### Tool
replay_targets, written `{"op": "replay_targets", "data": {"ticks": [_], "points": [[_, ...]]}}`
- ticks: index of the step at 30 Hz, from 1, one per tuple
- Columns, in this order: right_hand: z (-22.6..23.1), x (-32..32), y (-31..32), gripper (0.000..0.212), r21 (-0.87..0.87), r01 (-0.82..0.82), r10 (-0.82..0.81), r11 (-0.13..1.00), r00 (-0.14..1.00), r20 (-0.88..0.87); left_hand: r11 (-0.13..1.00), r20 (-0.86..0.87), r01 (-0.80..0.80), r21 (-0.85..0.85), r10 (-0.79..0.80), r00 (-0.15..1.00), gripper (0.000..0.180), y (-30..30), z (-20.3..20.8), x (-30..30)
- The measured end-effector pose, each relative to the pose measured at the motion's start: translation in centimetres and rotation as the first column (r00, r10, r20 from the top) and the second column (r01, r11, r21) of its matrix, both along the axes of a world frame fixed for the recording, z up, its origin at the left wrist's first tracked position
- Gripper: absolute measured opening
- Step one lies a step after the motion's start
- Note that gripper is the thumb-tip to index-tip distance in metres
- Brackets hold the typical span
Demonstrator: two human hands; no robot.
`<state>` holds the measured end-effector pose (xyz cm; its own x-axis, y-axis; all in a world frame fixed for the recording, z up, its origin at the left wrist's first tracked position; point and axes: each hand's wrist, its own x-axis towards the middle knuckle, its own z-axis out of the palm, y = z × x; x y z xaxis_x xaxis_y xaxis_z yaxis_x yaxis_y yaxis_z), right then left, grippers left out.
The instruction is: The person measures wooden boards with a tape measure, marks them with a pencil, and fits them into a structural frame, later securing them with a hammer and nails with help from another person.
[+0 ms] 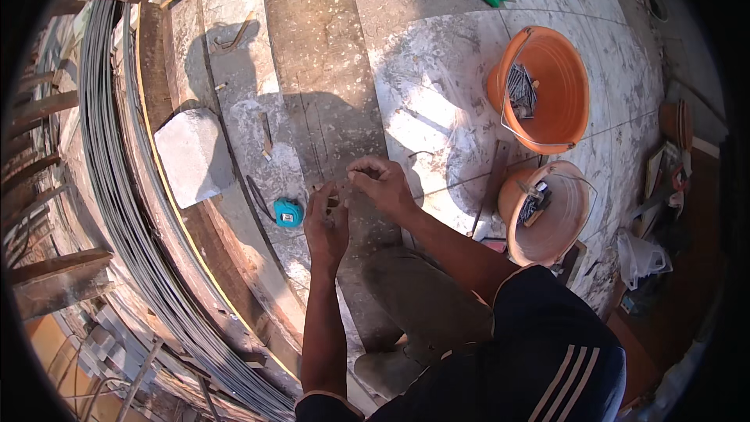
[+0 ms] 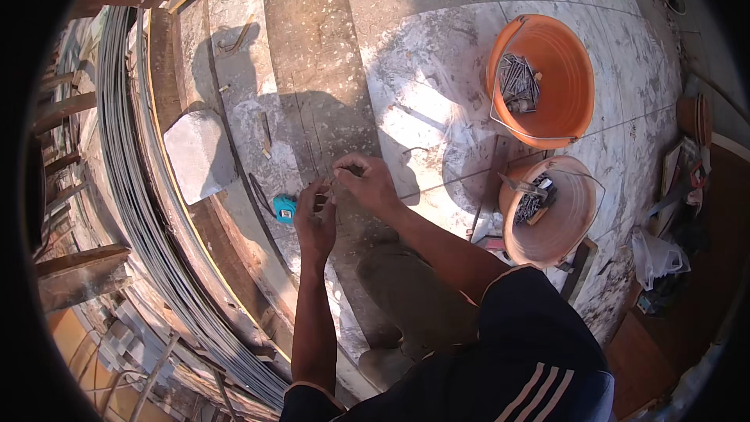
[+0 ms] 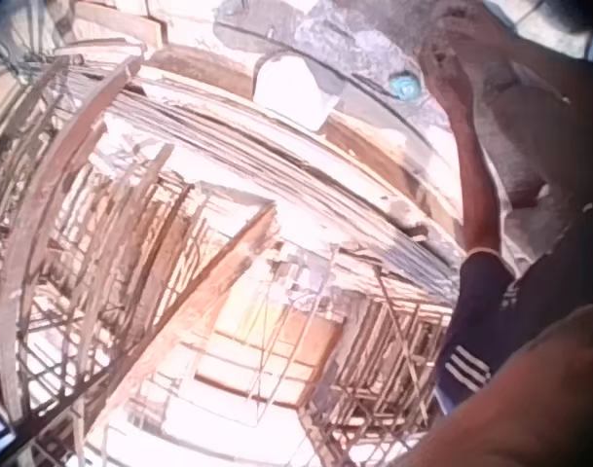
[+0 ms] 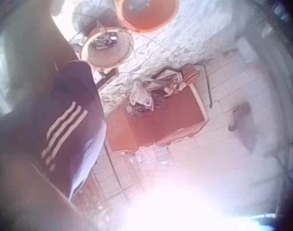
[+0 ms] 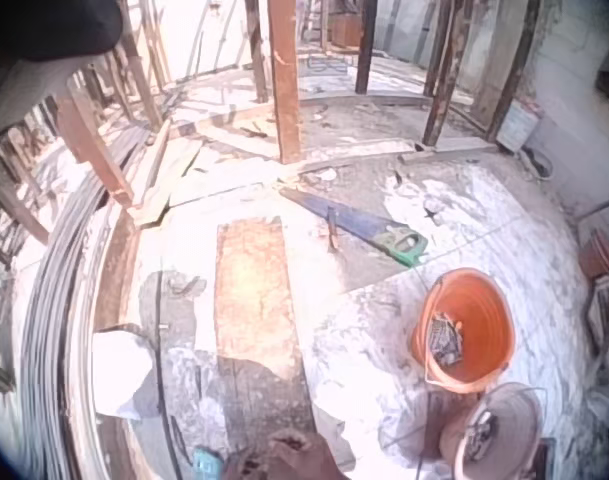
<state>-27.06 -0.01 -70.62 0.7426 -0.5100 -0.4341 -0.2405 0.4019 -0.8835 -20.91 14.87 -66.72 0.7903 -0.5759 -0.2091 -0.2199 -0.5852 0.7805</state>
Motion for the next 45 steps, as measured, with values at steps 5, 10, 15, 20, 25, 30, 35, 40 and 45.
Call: {"op": "replay_targets", "data": {"ticks": [5,10,15,20,25,30,35,40,45], "points": [[1.7,-12.1,1.9,0.014,0.567,0.087,0.004,0.819,0.988,-0.157,0.994,-0.457,0.101,-0.030,-0.104,0.884,0.020,0.5,0.1,-6.9],[0.4,-22.3,0.0,0.023,0.102,-0.114,0.150,0.988,0.854,-0.499,0.974,-0.466,0.170,0.150,-0.082,0.881,0.013,2.7,-0.9,-9.9],[0.1,-32.8,-0.5,0.030,-0.450,-0.580,0.165,0.679,0.718,-0.677,0.971,-0.587,-0.203,0.129,0.239,0.773,0.021,2.2,-2.5,-6.2],[-0.9,-39.2,-0.6,0.043,-0.228,-0.911,0.433,0.345,0.370,-0.822,0.880,-0.668,-0.455,-0.138,0.257,0.699,0.030,-1.4,-5.6,-2.2],[-2.1,-41.6,2.1,0.048,-0.179,-0.949,0.519,0.261,0.295,-0.803,0.844,-0.605,-0.383,-0.376,0.089,0.791,0.035,-8.8,-7.7,3.1],[-4.0,-40.0,1.0,0.044,-0.047,-0.980,0.584,0.193,0.153,-0.797,0.874,0.076,-0.132,-0.468,0.189,0.979,0.018,-16.4,-9.5,11.3],[-0.9,-35.6,-1.2,0.045,0.239,-0.970,0.786,0.053,-0.107,-0.609,0.888,0.120,-0.181,-0.422,0.252,0.960,0.018,-22.5,-9.8,17.3],[7.9,-25.8,-4.7,0.045,0.171,-0.941,0.752,0.294,0.117,-0.648,0.889,0.322,-0.149,-0.433,0.307,0.895,0.021,-23.7,-13.7,19.7],[7.7,-20.3,-5.5,0.072,-0.049,-0.661,0.535,0.749,0.647,-0.543,0.904,0.354,-0.165,-0.394,0.315,0.880,0.018,-24.2,-13.3,19.3]]}}
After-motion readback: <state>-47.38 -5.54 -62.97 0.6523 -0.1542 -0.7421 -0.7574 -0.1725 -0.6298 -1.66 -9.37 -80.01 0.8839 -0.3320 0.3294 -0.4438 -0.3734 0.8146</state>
